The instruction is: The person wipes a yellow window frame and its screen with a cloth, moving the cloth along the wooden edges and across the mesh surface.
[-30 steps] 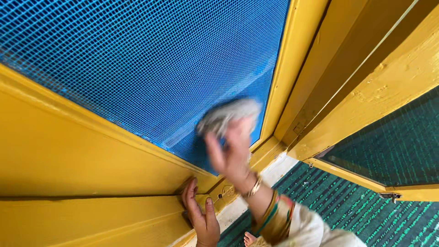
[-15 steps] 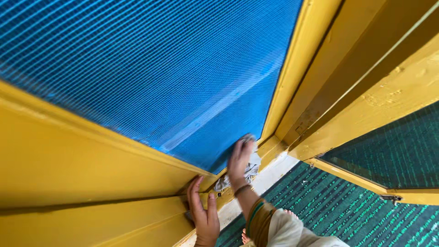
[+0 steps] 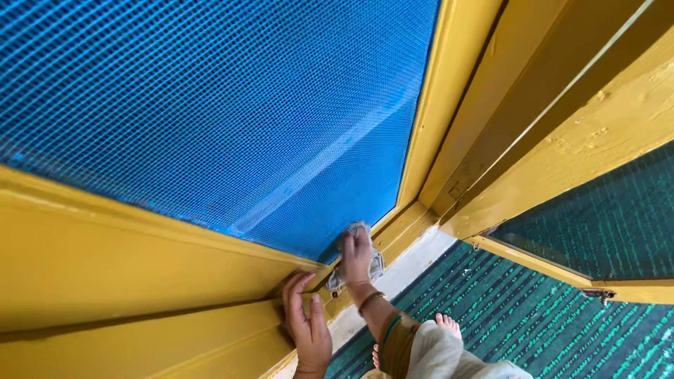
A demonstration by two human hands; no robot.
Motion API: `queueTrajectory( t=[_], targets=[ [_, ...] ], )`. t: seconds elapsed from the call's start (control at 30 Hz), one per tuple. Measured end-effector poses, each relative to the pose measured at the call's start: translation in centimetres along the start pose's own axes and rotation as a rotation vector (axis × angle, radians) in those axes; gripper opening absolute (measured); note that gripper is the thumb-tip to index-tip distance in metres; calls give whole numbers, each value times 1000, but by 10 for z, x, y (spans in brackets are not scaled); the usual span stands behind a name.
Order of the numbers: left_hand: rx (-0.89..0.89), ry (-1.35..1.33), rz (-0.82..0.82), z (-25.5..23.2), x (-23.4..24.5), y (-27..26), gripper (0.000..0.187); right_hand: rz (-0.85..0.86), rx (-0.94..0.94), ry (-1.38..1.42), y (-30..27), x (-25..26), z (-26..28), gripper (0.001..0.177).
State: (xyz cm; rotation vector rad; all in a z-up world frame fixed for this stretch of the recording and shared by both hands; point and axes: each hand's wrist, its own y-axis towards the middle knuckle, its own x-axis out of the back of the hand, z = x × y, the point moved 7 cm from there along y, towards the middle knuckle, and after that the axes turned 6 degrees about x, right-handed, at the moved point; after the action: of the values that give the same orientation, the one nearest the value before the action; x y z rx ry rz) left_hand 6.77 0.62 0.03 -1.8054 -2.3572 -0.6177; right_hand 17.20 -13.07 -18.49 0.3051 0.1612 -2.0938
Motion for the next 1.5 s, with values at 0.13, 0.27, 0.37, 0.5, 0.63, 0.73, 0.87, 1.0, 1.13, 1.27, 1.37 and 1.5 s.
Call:
queueTrajectory(
  t=[0.13, 0.27, 0.37, 0.5, 0.63, 0.73, 0.87, 1.0, 1.13, 1.27, 1.37, 1.5],
  targets=[
    [-10, -19, 4, -6, 3, -3, 27, 127, -226, 16, 22, 46, -81, 24],
    [-12, -13, 52, -6, 1, -3, 22, -40, 25, -190, 91, 100, -63, 28],
    [-28, 9, 60, -11, 1, 0, 20, -123, -168, 88, 108, 103, -83, 28],
    [-3, 17, 56, -7, -1, 1, 20, -168, -480, 203, 41, 73, -134, 26],
    [21, 37, 66, 4, -4, 1, 17, -97, -751, 296, -40, 26, -162, 32],
    [52, 48, 74, 11, -5, 2, 22, 260, -766, 194, -64, 2, -135, 30],
    [51, 52, 40, 16, -4, 1, 50, 667, -647, 106, -47, -9, 19, 26],
    [23, -16, 171, 21, -14, -2, 72, 1191, -343, -18, -29, -30, 214, 27],
    [-179, 189, 197, 22, -38, -7, 60, 1230, -173, 98, -19, -21, 362, 23],
    [1056, -628, 258, 75, -76, -14, 44, 965, -36, 342, 14, 19, 441, 22],
    [1027, -715, 384, 10, -71, 8, 31, 857, 151, -17, 40, 44, 447, 31],
    [587, -894, 522, -145, -46, 43, 26, 976, 123, -414, 36, 55, 398, 82]
  ],
)
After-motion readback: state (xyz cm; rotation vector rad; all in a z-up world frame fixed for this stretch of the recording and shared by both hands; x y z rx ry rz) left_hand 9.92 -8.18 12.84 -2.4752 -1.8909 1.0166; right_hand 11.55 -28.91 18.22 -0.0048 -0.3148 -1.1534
